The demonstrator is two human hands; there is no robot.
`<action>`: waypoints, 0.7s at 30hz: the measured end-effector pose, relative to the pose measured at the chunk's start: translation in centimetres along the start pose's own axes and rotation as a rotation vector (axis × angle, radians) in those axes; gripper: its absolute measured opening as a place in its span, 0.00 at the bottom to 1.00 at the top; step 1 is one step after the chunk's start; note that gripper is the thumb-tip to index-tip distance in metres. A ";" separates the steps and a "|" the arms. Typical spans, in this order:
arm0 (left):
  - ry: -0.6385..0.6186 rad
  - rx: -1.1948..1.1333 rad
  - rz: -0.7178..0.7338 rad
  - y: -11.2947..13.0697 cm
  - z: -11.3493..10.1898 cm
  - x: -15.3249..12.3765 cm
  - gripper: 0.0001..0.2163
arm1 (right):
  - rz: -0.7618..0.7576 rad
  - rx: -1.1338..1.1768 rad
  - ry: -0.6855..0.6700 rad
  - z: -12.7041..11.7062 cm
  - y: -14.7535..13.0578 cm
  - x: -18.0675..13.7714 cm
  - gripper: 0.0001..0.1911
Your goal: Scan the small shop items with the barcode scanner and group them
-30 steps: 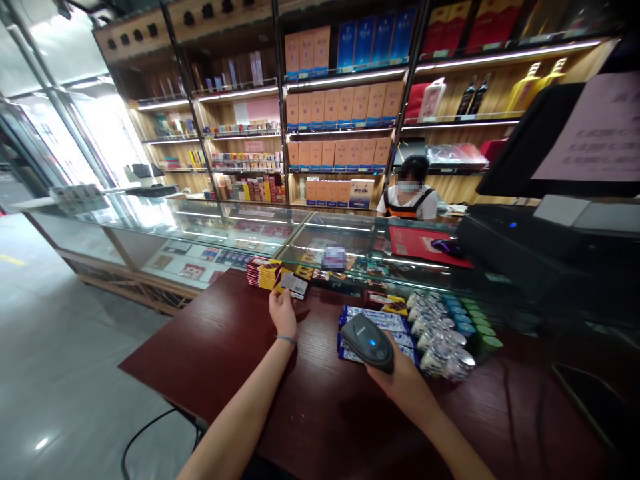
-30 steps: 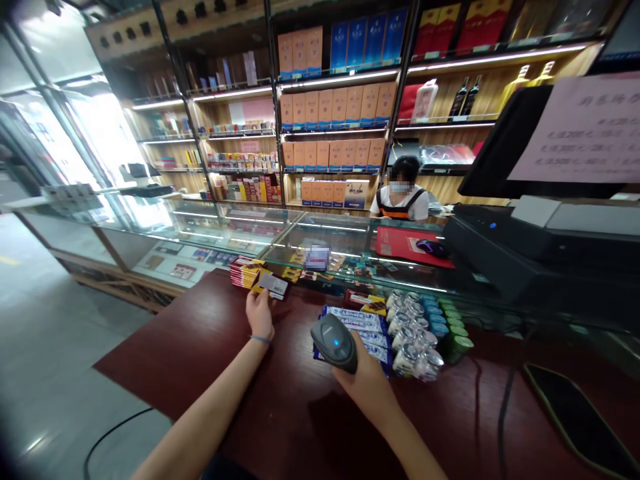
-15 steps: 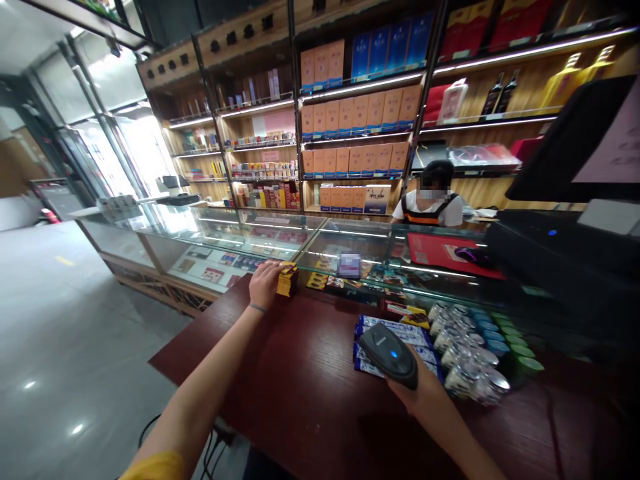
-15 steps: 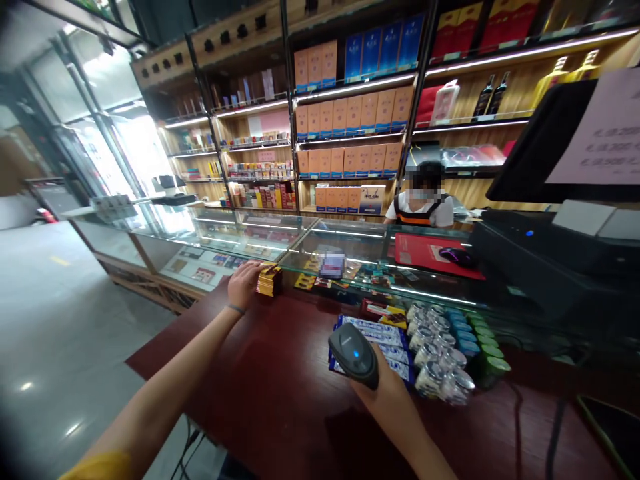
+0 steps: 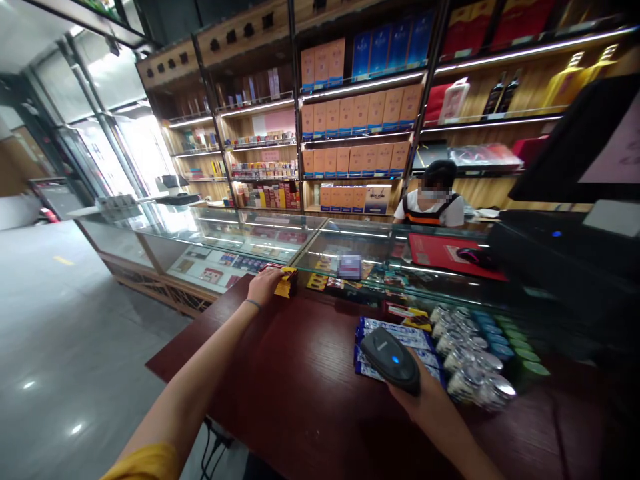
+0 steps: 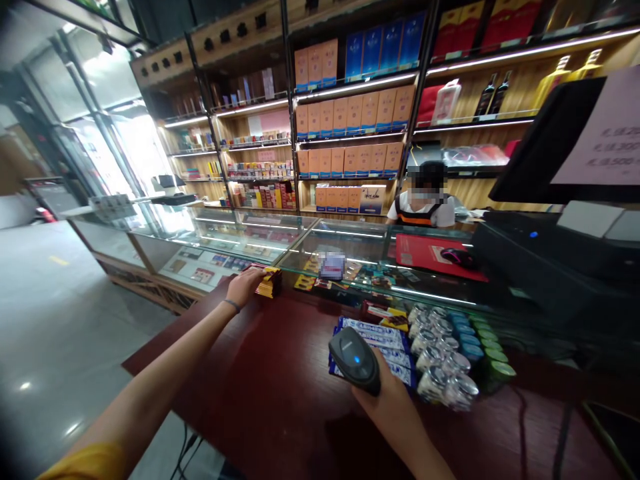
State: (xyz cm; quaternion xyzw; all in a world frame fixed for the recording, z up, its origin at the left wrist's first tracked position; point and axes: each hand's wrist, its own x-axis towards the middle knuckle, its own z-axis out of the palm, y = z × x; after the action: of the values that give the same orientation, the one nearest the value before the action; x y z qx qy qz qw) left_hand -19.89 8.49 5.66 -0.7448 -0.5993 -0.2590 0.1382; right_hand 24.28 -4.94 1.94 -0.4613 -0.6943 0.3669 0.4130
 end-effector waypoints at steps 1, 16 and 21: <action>-0.005 -0.011 -0.001 -0.1 0.1 0.1 0.14 | -0.002 -0.002 -0.001 0.0 0.0 0.0 0.27; -0.089 -0.010 0.061 -0.4 0.6 1.1 0.19 | -0.014 0.052 0.071 -0.1 -2.1 -0.2 0.24; 0.036 -0.041 0.005 1.6 0.5 0.8 0.18 | 0.092 0.092 0.093 -1.4 -3.0 -0.1 0.25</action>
State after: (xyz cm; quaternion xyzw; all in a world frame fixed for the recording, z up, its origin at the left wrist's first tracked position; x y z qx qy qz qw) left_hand -18.11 9.00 5.88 -0.7441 -0.5895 -0.2841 0.1343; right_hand 24.56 -5.79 5.15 -0.4898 -0.6349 0.3948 0.4484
